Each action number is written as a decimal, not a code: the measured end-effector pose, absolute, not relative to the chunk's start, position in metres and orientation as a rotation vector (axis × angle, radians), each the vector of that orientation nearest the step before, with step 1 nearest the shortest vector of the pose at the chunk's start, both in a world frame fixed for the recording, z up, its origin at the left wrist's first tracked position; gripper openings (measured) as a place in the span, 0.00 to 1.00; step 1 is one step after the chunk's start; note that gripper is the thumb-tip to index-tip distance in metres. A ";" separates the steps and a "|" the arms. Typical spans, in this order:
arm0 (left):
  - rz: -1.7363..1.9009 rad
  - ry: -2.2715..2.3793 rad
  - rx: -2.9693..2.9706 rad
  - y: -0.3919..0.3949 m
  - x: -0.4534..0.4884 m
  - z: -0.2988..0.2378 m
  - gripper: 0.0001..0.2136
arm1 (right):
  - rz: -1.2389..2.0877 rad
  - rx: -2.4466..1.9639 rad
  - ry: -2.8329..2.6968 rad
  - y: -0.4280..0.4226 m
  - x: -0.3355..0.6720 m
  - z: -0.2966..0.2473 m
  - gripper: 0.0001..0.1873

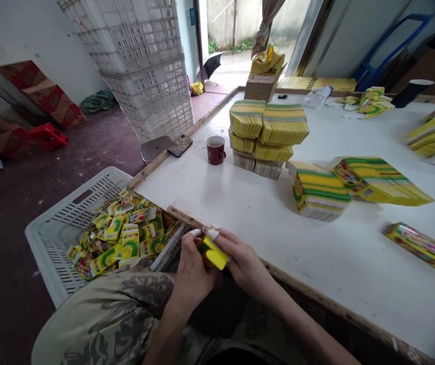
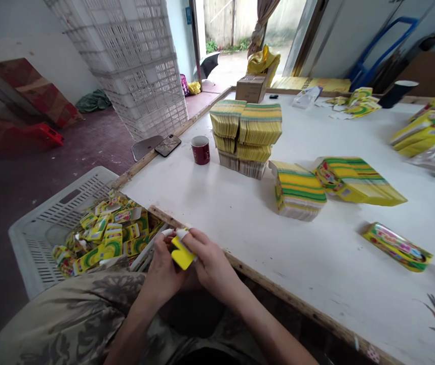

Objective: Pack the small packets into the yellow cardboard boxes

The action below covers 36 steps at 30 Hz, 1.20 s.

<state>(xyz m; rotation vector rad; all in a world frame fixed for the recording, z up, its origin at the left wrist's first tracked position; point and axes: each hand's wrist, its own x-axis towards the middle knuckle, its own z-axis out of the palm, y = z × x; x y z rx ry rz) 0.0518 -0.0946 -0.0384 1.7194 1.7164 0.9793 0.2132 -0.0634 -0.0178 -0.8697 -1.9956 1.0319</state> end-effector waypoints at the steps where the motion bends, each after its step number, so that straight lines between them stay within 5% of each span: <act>1: 0.960 1.751 1.722 -0.095 0.050 -0.037 0.28 | 0.986 -0.912 -2.007 -0.062 0.215 -0.021 0.31; 5: 0.846 1.712 1.786 -0.097 0.040 -0.024 0.22 | 0.944 -1.005 -2.307 -0.056 0.223 -0.032 0.27; 13: 0.748 1.666 1.809 -0.099 0.034 -0.016 0.27 | 1.114 -0.862 -2.293 -0.049 0.239 -0.009 0.10; 21: 0.778 1.709 1.897 -0.096 0.036 -0.007 0.26 | 1.212 -0.879 -1.949 -0.053 0.223 -0.019 0.33; 26: 0.690 1.703 1.969 -0.086 0.037 0.004 0.26 | 1.217 -0.990 -1.809 -0.051 0.212 -0.020 0.24; 36: 0.415 1.776 2.241 -0.073 0.023 0.035 0.26 | 1.332 -1.049 -1.434 -0.039 0.176 -0.021 0.30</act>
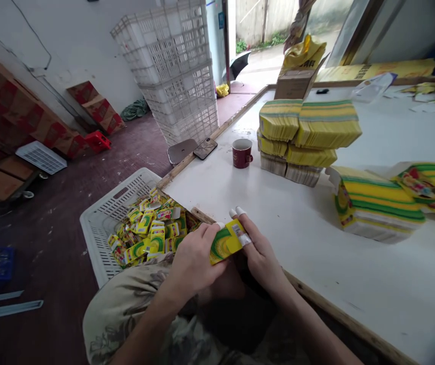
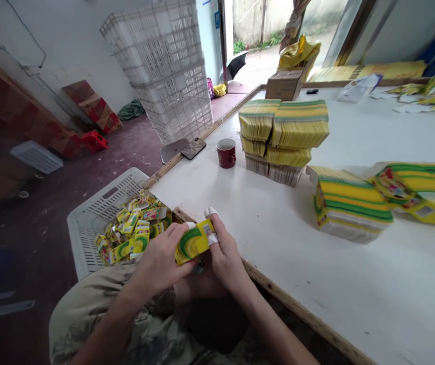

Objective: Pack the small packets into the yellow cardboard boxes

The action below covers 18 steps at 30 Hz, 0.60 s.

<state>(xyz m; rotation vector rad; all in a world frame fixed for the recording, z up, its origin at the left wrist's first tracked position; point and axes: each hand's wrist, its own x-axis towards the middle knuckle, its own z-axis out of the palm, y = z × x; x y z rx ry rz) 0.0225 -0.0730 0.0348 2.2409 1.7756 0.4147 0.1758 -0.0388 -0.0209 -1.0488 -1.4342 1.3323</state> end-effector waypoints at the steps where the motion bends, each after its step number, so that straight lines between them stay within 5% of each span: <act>1: 0.363 1.782 2.265 -0.072 0.018 0.040 0.27 | 1.316 -1.042 -1.449 -0.038 0.171 -0.020 0.30; 8: -0.011 1.941 2.301 -0.046 -0.105 0.050 0.29 | 1.506 -0.982 -1.563 -0.021 0.172 -0.022 0.35; 13: -0.245 1.748 2.284 -0.052 -0.191 -0.027 0.32 | 1.521 -1.145 -1.594 -0.012 0.190 -0.046 0.33; 18: -0.356 1.450 2.234 -0.070 -0.198 -0.096 0.22 | 1.497 -1.223 -1.650 -0.006 0.200 -0.064 0.32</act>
